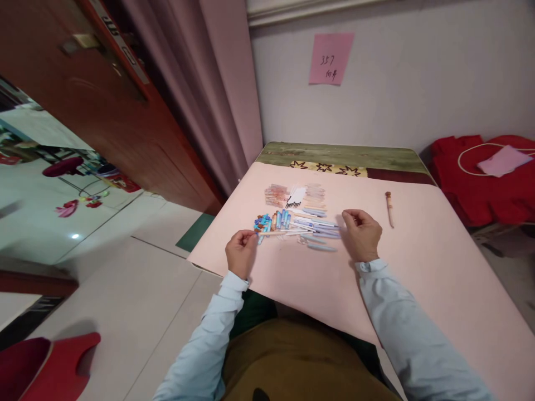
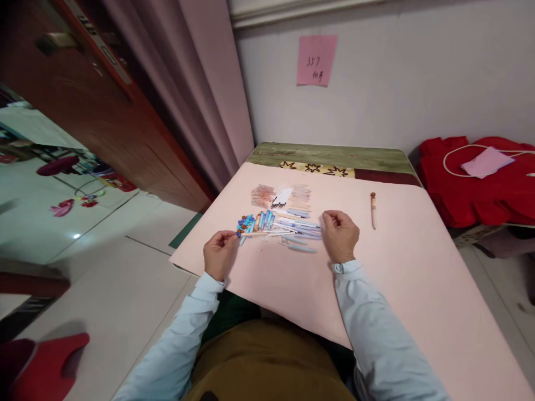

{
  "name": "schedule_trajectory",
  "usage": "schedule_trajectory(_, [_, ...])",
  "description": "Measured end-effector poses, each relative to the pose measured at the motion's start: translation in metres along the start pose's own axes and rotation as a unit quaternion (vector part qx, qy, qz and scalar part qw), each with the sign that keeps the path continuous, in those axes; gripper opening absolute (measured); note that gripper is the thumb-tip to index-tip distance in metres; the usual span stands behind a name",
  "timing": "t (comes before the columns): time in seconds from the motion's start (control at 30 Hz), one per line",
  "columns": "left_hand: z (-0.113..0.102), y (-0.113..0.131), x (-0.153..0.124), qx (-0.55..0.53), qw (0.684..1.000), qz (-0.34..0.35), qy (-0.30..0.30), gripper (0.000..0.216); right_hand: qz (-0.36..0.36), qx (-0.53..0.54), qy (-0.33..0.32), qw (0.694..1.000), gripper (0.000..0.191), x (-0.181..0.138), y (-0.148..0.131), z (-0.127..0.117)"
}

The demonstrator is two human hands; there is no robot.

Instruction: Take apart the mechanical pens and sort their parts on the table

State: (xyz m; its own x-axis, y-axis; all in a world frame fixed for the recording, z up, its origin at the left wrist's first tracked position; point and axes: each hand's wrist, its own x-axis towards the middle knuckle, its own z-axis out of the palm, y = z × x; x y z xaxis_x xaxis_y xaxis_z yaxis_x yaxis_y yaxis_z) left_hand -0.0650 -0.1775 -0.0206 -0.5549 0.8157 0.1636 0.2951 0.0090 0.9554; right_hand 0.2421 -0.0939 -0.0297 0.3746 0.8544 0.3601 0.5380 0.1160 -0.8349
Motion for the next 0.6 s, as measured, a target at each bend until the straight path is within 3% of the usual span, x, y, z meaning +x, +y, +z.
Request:
schedule_trajectory(0.27, [0.002, 0.002, 0.003, 0.186, 0.969, 0.154, -0.05, 0.026, -0.001, 0.013, -0.011, 1.0, 0.031, -0.002, 0.0, 0.003])
schedule_trajectory(0.6, [0.012, 0.006, 0.006, 0.303, 0.932, 0.173, -0.1, 0.021, 0.006, 0.028, -0.009, 1.0, 0.028, 0.0, -0.004, 0.004])
